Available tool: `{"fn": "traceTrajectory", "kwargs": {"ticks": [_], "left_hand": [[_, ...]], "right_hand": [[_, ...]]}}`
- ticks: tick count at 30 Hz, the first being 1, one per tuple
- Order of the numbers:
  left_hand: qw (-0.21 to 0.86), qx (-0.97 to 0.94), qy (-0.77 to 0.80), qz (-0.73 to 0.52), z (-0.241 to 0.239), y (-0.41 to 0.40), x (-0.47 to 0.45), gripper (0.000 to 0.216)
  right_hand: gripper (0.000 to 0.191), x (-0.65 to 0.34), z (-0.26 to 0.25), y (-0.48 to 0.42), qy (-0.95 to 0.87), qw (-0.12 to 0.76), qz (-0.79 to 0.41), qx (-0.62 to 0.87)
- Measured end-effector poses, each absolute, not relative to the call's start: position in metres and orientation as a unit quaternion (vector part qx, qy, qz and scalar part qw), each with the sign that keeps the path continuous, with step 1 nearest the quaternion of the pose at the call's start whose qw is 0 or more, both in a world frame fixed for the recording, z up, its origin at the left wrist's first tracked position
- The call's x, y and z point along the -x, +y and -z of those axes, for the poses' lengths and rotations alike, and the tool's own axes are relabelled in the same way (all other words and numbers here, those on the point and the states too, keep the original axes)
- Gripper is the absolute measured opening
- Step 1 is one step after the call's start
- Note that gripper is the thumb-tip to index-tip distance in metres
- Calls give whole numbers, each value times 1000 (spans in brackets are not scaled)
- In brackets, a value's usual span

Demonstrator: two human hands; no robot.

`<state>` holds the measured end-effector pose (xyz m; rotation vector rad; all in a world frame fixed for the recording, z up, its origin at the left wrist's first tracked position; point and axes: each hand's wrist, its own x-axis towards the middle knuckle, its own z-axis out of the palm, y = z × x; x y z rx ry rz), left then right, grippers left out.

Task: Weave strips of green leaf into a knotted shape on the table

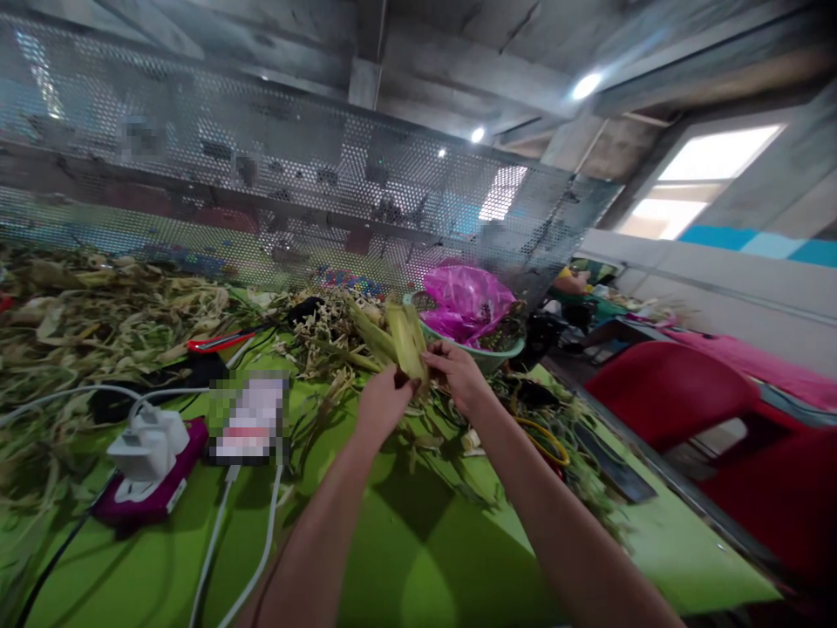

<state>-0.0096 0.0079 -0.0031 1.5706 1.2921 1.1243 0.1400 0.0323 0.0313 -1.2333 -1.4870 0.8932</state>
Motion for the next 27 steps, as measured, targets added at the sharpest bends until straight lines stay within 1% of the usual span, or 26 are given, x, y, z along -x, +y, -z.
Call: {"fn": "traceTrajectory", "kwargs": {"ticks": [1, 3, 6, 9, 12, 18, 22, 27], "left_hand": [[418, -597, 503, -465, 4, 10, 9, 21], [491, -545, 462, -498, 6, 12, 7, 30], [596, -475, 406, -504, 5, 9, 5, 42], [651, -436, 391, -482, 0, 3, 6, 39], [672, -418, 379, -479, -4, -1, 6, 34], [697, -364, 332, -522, 2, 2, 0, 47], [699, -343, 335, -530, 3, 4, 0, 49], [705, -314, 341, -536, 1, 5, 4, 44]], "right_hand": [[31, -141, -32, 28, -574, 515, -406, 491], [35, -143, -32, 20, -516, 553, -463, 462], [34, -144, -29, 12, -502, 560, -485, 446], [35, -145, -25, 7, -507, 551, -504, 431], [34, -147, -23, 3, -507, 542, -519, 424], [23, -152, -22, -2, -488, 559, -536, 401], [24, -156, -20, 0, -460, 582, -539, 399], [26, -153, -20, -2, -467, 569, -551, 393]]}}
